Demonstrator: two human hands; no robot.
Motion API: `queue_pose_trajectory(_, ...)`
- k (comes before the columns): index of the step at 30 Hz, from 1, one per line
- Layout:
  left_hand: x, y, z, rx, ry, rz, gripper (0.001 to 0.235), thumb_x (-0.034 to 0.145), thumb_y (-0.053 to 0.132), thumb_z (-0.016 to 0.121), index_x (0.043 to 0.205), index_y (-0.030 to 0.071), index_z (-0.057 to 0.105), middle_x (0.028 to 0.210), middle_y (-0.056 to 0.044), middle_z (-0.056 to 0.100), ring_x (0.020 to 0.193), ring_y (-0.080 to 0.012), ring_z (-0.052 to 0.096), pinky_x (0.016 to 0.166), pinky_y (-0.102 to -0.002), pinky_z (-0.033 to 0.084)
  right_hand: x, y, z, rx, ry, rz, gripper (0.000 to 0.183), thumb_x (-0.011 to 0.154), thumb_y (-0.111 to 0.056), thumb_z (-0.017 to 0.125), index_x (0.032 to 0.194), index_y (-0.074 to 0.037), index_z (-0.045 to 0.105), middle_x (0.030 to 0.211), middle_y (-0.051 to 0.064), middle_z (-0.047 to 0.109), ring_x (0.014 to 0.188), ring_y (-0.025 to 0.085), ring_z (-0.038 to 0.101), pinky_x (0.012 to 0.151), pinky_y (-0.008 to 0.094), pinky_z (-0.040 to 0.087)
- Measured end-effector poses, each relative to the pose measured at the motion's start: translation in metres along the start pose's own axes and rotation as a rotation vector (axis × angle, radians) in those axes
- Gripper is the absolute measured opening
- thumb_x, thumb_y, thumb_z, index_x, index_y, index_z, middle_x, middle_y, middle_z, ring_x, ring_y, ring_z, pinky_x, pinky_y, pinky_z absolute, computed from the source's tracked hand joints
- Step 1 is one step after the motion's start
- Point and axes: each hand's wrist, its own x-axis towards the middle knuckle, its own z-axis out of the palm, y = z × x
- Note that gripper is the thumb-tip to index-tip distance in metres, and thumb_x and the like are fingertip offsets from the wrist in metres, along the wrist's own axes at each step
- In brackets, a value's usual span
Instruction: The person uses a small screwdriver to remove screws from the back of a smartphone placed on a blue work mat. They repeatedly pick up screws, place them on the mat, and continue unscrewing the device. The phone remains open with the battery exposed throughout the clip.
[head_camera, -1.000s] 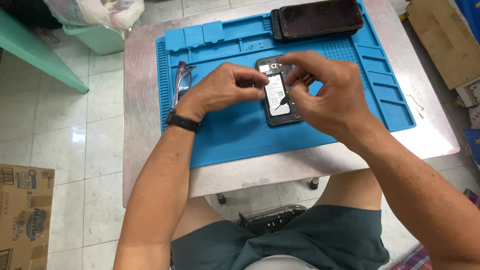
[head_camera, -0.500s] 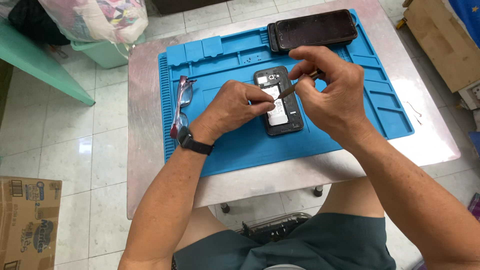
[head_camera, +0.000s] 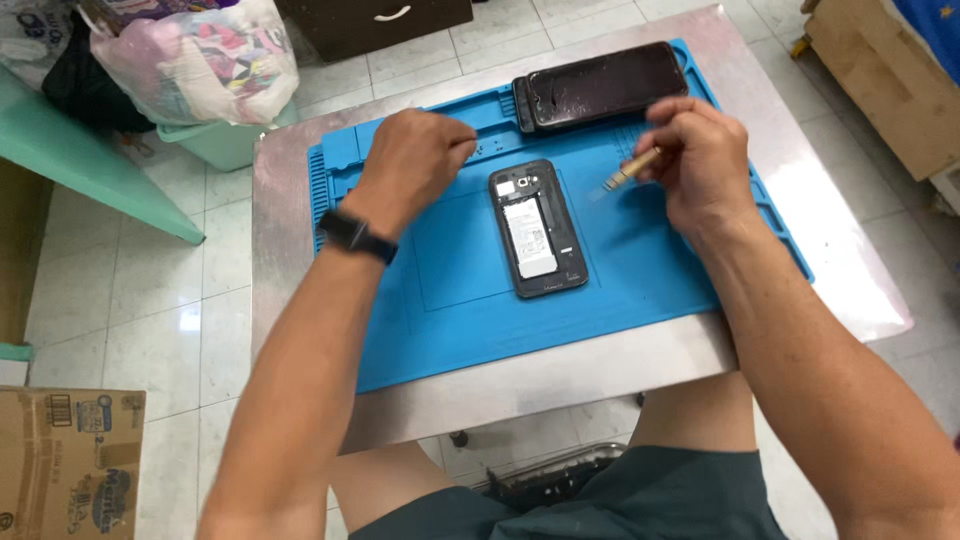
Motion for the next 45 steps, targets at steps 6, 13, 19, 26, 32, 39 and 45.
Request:
queue_pose_trajectory(6, 0.049, -0.022, 0.052, 0.296, -0.121, 0.008, 0.010, 0.093, 0.026, 0.078, 0.087, 0.020, 0.085, 0.072, -0.010, 0.076, 0.074, -0.0360, 0.076, 0.072, -0.048, 0.062, 0.031, 0.036, -0.018, 0.127, -0.027, 0.007, 0.020, 0.082, -0.007, 0.059, 0.101, -0.007, 0.064, 0.062, 0.017, 0.061, 0.054, 0.026, 0.071, 0.044, 0.028, 0.057)
queue_pose_trajectory(13, 0.056, -0.023, 0.057, 0.418, -0.191, 0.054, 0.018, 0.090, 0.012, 0.067, 0.079, 0.008, 0.080, 0.072, -0.015, 0.076, 0.075, -0.0373, 0.078, 0.075, -0.047, 0.062, 0.038, 0.040, -0.018, 0.092, -0.051, 0.001, 0.018, 0.081, -0.005, 0.060, 0.099, -0.006, 0.065, 0.063, 0.019, 0.066, 0.053, 0.027, 0.073, 0.043, 0.029, 0.059)
queue_pose_trajectory(19, 0.061, -0.020, 0.047, 0.339, -0.190, 0.003, 0.019, 0.091, 0.009, 0.065, 0.080, 0.004, 0.079, 0.074, -0.019, 0.074, 0.078, -0.0412, 0.077, 0.077, -0.050, 0.062, 0.034, 0.029, -0.014, 0.033, -0.054, 0.002, 0.019, 0.083, -0.004, 0.059, 0.099, -0.005, 0.068, 0.065, 0.018, 0.068, 0.053, 0.024, 0.073, 0.044, 0.029, 0.061)
queue_pose_trajectory(26, 0.055, -0.009, 0.000, 0.133, -0.006, 0.041, 0.030, 0.098, 0.011, 0.074, 0.069, 0.009, 0.071, 0.063, -0.009, 0.064, 0.058, -0.0263, 0.063, 0.051, -0.042, 0.051, 0.035, 0.023, -0.016, 0.173, 0.031, 0.130, 0.026, 0.077, 0.001, 0.057, 0.101, -0.005, 0.066, 0.070, 0.015, 0.066, 0.049, 0.023, 0.056, 0.047, 0.032, 0.051)
queue_pose_trajectory(32, 0.000, 0.038, -0.032, -0.271, -0.010, -0.154, 0.022, 0.104, 0.014, 0.073, 0.084, 0.009, 0.081, 0.082, -0.004, 0.079, 0.072, -0.0150, 0.070, 0.067, -0.033, 0.059, 0.041, 0.020, -0.024, 0.384, 0.106, 0.211, 0.029, 0.098, 0.000, 0.057, 0.125, -0.003, 0.066, 0.095, 0.023, 0.075, 0.057, 0.024, 0.070, 0.070, 0.037, 0.068)
queue_pose_trajectory(39, -0.035, 0.024, 0.039, -0.363, 0.074, -0.246, 0.025, 0.097, 0.016, 0.061, 0.096, 0.010, 0.085, 0.092, -0.001, 0.084, 0.078, -0.0207, 0.073, 0.072, -0.043, 0.055, 0.040, 0.021, -0.033, 0.394, 0.131, 0.244, 0.032, 0.106, -0.012, 0.059, 0.136, -0.007, 0.067, 0.100, 0.019, 0.079, 0.059, 0.017, 0.071, 0.078, 0.035, 0.069)
queue_pose_trajectory(45, -0.038, 0.035, 0.044, -0.301, 0.089, -0.323, 0.026, 0.103, 0.034, 0.064, 0.094, 0.016, 0.079, 0.077, 0.002, 0.074, 0.067, -0.0214, 0.063, 0.056, -0.042, 0.045, 0.016, 0.012, -0.015, 0.271, 0.043, 0.097, 0.026, 0.107, -0.004, 0.061, 0.131, -0.009, 0.064, 0.089, 0.014, 0.073, 0.060, 0.018, 0.067, 0.063, 0.026, 0.064)
